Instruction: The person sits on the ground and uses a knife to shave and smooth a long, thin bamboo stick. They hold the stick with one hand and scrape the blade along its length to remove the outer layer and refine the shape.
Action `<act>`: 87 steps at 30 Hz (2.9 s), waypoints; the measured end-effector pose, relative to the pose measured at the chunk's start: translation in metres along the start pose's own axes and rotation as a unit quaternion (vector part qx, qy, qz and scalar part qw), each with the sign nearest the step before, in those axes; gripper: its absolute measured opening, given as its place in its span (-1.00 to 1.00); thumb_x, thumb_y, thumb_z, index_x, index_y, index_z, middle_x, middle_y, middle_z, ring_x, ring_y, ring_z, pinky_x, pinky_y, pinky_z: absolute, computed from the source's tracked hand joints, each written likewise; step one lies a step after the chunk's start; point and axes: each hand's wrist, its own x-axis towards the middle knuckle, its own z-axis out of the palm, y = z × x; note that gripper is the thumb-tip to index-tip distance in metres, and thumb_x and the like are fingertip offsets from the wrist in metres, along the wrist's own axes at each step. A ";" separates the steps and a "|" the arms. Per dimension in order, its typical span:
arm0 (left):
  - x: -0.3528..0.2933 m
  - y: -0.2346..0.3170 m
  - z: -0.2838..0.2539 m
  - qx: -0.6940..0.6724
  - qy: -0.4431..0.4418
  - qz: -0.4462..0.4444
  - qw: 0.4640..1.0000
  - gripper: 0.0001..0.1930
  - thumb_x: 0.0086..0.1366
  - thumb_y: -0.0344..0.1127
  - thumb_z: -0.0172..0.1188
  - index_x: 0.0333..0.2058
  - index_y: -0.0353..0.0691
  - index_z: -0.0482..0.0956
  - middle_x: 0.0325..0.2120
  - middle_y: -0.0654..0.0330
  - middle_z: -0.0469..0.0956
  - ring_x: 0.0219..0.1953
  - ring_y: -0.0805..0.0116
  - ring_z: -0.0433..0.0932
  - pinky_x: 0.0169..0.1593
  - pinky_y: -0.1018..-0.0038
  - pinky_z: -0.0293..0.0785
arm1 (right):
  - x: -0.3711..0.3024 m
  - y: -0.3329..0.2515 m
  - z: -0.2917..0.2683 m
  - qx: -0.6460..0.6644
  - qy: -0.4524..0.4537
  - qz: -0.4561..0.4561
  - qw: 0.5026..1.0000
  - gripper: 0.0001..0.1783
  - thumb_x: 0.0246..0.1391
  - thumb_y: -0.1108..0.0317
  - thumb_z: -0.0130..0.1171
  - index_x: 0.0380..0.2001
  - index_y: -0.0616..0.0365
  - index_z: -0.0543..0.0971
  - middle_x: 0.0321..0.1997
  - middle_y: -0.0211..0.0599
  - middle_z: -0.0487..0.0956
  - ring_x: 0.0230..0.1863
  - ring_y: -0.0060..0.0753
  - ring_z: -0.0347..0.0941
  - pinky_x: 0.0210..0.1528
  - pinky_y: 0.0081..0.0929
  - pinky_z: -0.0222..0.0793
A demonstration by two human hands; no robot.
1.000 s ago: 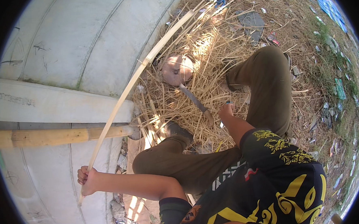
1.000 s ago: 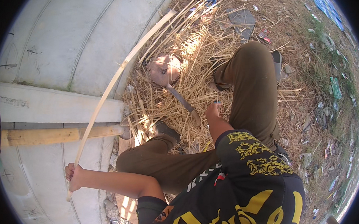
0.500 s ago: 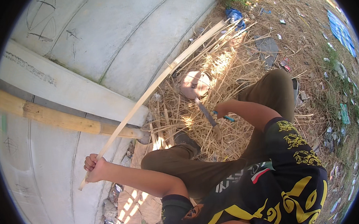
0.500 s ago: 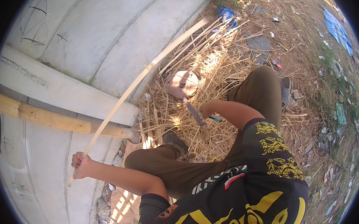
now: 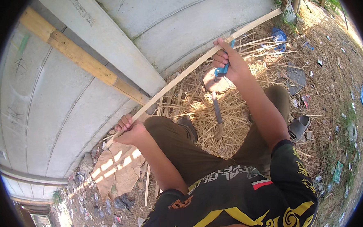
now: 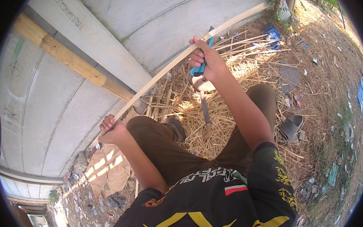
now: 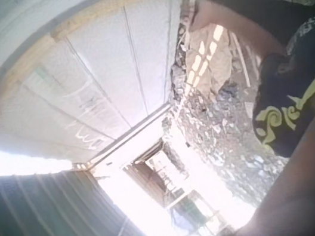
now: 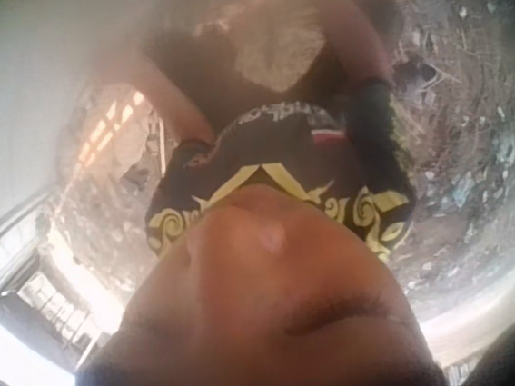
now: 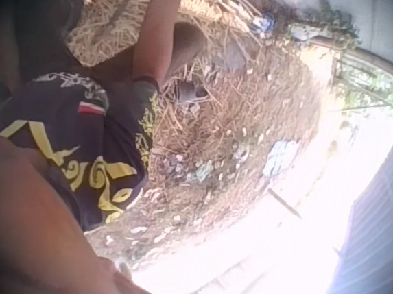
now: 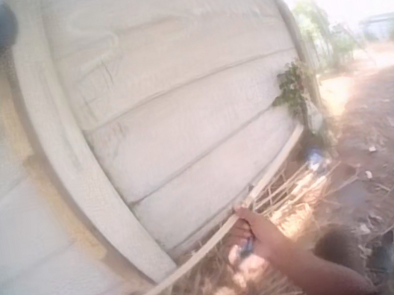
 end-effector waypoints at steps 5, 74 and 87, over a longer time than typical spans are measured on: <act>-0.092 0.046 0.000 0.226 0.067 -0.175 0.956 -0.15 0.44 0.39 -0.33 0.04 -0.43 0.47 -0.28 -0.12 0.66 -0.17 -0.01 0.63 -0.11 0.17 0.53 | -0.002 -0.018 0.018 -0.036 -0.045 -0.014 0.998 -0.68 0.32 0.17 0.19 -0.18 0.25 0.46 -0.67 -0.62 0.12 -0.66 -0.71 0.03 -0.61 -0.64 0.04; -0.218 0.009 -0.035 0.823 -0.357 -0.199 0.393 -0.67 0.51 -0.18 -0.07 -0.32 -0.36 0.43 -0.53 -0.21 0.51 -0.40 -0.31 0.49 -0.31 0.06 0.38 | -0.056 0.045 -0.084 -0.902 -0.068 -0.216 0.369 -0.42 0.39 -0.12 -0.14 -0.40 0.15 0.58 -0.48 -0.16 0.57 -0.51 -0.08 0.59 -0.49 -0.15 0.49; -0.183 0.000 -0.022 0.564 -0.203 -0.563 0.568 -0.65 0.57 -0.08 -0.13 -0.33 -0.18 0.45 -0.66 0.47 0.21 -0.72 0.70 0.08 -0.67 0.71 0.04 | -0.060 0.048 -0.083 -0.658 -0.071 -0.032 0.749 -0.28 0.41 -0.22 -0.23 -0.58 0.20 0.43 -0.65 -0.34 0.32 -0.56 -0.45 0.25 -0.39 -0.35 0.29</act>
